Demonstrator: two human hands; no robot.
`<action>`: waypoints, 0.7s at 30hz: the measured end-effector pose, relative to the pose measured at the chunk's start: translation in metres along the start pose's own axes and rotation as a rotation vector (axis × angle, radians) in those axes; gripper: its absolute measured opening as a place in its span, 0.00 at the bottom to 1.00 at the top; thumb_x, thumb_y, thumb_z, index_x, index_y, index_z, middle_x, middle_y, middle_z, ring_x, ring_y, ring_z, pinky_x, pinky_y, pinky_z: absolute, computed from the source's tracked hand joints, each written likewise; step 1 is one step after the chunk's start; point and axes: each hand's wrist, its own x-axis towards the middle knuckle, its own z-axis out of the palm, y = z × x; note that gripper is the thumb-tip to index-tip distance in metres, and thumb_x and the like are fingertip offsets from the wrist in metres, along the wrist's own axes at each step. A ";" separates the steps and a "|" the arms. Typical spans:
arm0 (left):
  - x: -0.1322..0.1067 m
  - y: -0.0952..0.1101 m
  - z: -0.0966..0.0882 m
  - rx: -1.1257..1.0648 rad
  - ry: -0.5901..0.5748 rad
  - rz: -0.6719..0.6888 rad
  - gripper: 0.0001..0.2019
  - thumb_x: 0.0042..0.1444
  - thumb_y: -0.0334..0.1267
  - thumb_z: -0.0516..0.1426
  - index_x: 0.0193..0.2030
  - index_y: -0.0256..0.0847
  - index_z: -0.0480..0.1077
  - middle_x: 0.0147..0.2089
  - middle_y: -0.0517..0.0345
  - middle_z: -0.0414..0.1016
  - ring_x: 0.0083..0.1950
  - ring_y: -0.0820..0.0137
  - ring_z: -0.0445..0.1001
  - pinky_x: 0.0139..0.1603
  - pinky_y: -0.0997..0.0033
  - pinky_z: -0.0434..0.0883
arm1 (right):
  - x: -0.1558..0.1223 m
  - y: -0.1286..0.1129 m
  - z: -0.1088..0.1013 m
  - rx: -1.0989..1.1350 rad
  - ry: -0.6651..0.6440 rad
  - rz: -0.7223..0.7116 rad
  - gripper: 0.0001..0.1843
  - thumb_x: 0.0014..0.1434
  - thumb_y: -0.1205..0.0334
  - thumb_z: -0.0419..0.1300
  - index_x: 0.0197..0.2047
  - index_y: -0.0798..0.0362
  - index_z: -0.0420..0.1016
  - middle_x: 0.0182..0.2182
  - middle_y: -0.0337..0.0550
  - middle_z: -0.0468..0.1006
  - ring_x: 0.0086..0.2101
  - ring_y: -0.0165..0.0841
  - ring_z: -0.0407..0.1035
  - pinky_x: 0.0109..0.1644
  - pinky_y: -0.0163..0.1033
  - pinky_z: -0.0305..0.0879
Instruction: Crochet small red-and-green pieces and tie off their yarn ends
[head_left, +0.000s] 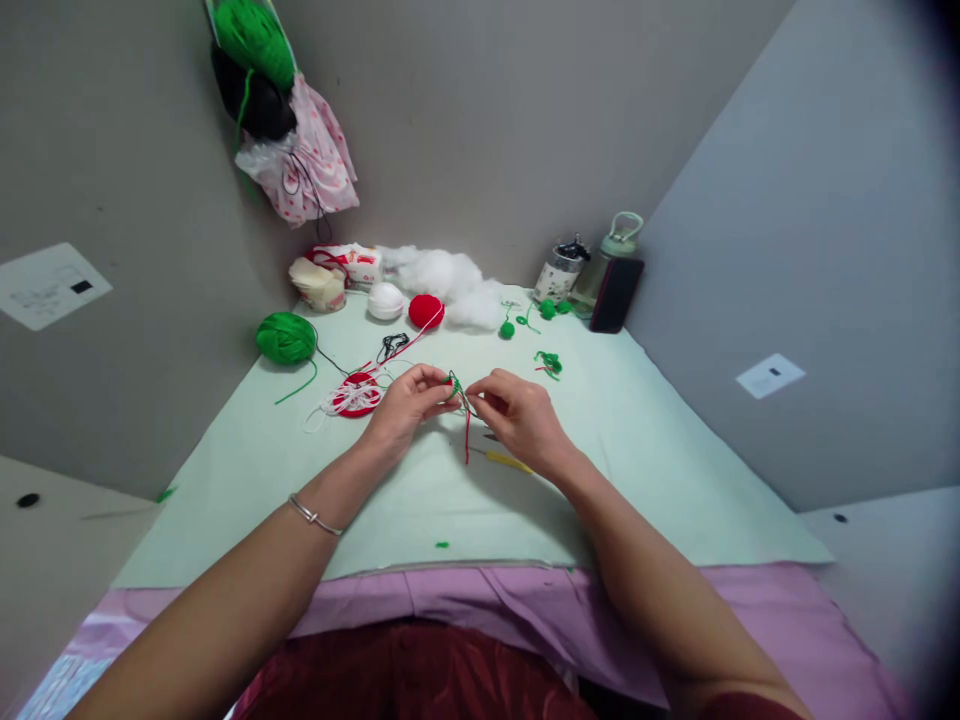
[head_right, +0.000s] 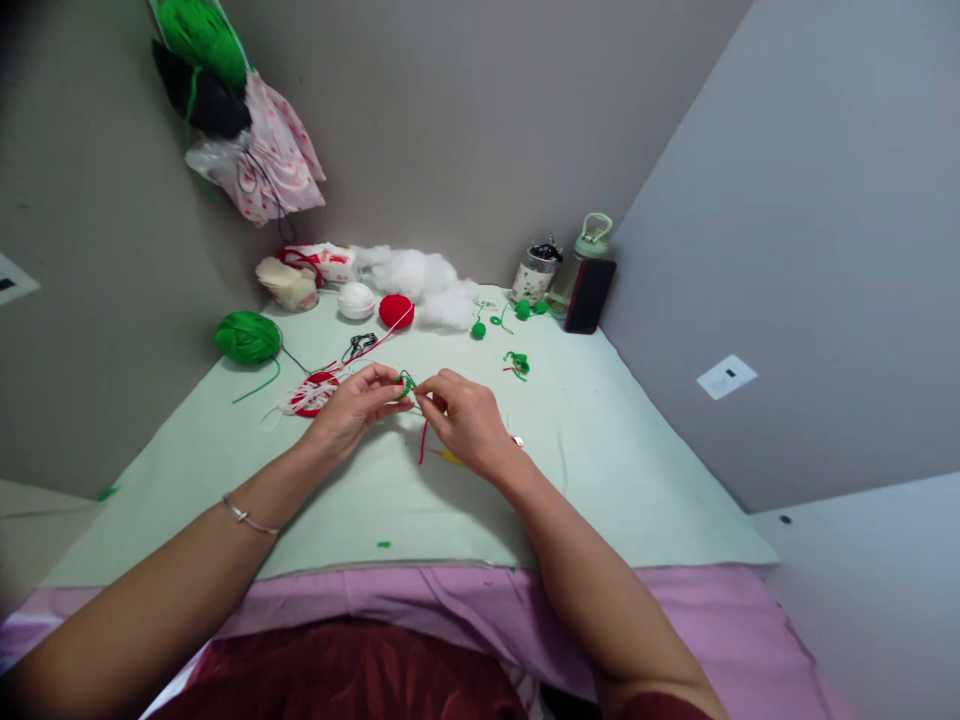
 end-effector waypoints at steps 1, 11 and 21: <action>0.000 0.000 0.000 0.005 -0.001 0.002 0.16 0.45 0.36 0.70 0.36 0.37 0.69 0.33 0.63 0.76 0.34 0.71 0.80 0.51 0.61 0.76 | 0.000 0.000 0.000 -0.016 -0.007 -0.002 0.07 0.63 0.68 0.58 0.36 0.51 0.78 0.27 0.37 0.70 0.25 0.27 0.61 0.32 0.36 0.55; 0.000 -0.002 0.000 0.040 0.005 0.009 0.14 0.45 0.36 0.70 0.34 0.38 0.70 0.31 0.65 0.75 0.34 0.73 0.79 0.50 0.63 0.76 | 0.001 0.000 0.000 -0.060 -0.007 0.013 0.08 0.60 0.70 0.57 0.34 0.51 0.76 0.25 0.37 0.72 0.24 0.28 0.60 0.32 0.35 0.55; 0.001 -0.005 0.000 0.143 0.032 0.040 0.14 0.43 0.36 0.69 0.34 0.39 0.70 0.31 0.64 0.75 0.34 0.71 0.79 0.45 0.67 0.73 | 0.001 -0.003 0.000 -0.076 -0.027 0.091 0.08 0.57 0.71 0.57 0.32 0.51 0.77 0.20 0.35 0.70 0.22 0.28 0.59 0.32 0.35 0.54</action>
